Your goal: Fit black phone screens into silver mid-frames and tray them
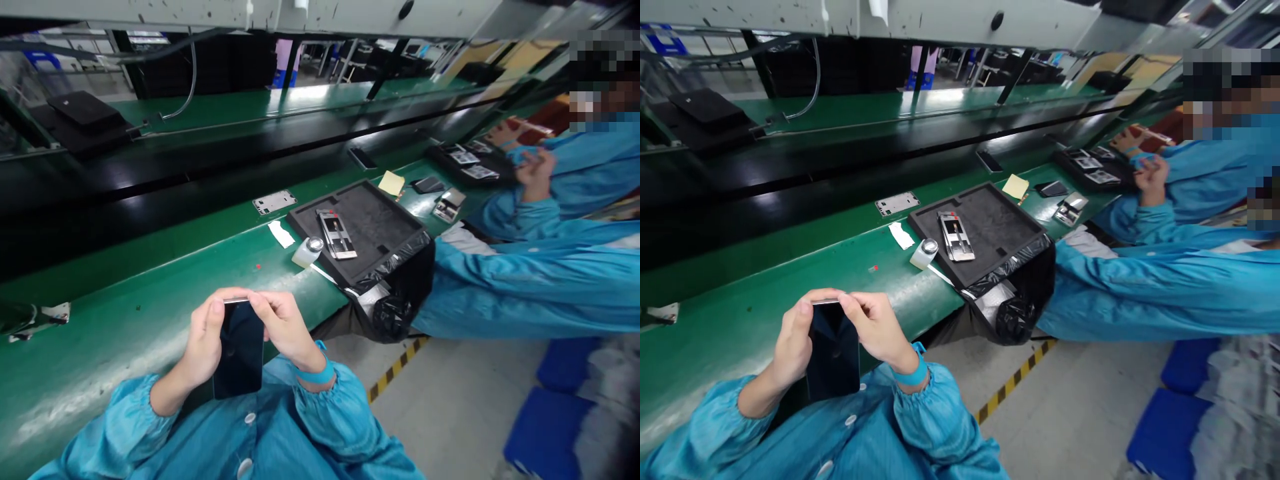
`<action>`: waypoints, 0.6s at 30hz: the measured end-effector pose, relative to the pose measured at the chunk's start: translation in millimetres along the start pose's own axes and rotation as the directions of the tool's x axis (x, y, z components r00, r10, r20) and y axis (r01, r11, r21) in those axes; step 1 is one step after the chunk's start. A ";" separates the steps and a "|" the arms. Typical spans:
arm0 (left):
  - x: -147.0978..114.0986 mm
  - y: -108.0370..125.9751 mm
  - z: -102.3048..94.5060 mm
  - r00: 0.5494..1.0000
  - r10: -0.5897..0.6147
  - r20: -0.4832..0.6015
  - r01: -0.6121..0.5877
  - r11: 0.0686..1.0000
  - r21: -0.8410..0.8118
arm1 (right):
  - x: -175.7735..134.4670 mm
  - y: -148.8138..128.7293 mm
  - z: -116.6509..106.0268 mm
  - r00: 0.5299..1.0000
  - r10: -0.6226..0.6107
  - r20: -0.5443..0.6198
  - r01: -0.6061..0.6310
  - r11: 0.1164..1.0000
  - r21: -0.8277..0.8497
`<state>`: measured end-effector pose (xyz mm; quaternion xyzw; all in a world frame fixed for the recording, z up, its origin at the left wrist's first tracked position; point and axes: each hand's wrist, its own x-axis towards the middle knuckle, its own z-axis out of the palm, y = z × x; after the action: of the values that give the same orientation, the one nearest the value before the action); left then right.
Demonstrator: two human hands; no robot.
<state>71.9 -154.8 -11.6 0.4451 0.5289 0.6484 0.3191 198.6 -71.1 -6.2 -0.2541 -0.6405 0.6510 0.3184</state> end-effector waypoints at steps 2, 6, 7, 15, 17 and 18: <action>3.3 -3.4 1.6 0.999 0.036 0.004 -0.036 0.998 0.048 | 5.1 6.8 1.6 0.999 0.008 -0.046 -0.010 0.999 -0.030; 9.6 -7.1 -2.9 0.999 -0.028 0.043 0.024 0.996 0.089 | 9.0 22.4 5.5 0.992 0.076 -0.101 -0.074 0.997 0.020; 10.4 -7.7 -4.8 0.996 -0.075 0.046 0.071 0.994 0.078 | 8.8 26.2 5.0 0.992 0.108 -0.069 -0.104 0.993 0.053; 16.3 -15.4 -3.6 0.925 -0.378 -0.050 0.366 0.916 -0.163 | 10.5 51.1 -10.4 0.987 0.152 0.058 -0.155 0.987 0.035; 24.0 -12.7 -7.6 0.903 -0.423 -0.068 0.389 0.876 -0.287 | 6.6 55.3 -10.0 0.992 0.091 0.091 -0.094 0.995 0.030; 29.0 -9.9 -11.2 0.898 -0.432 -0.085 0.378 0.855 -0.355 | 3.4 57.4 -9.0 0.989 0.068 0.130 -0.068 0.998 -0.005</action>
<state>49.5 -131.3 -14.7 0.2098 0.5191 0.6791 0.4747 197.9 -61.2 -63.6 -0.2329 -0.6510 0.6765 0.2533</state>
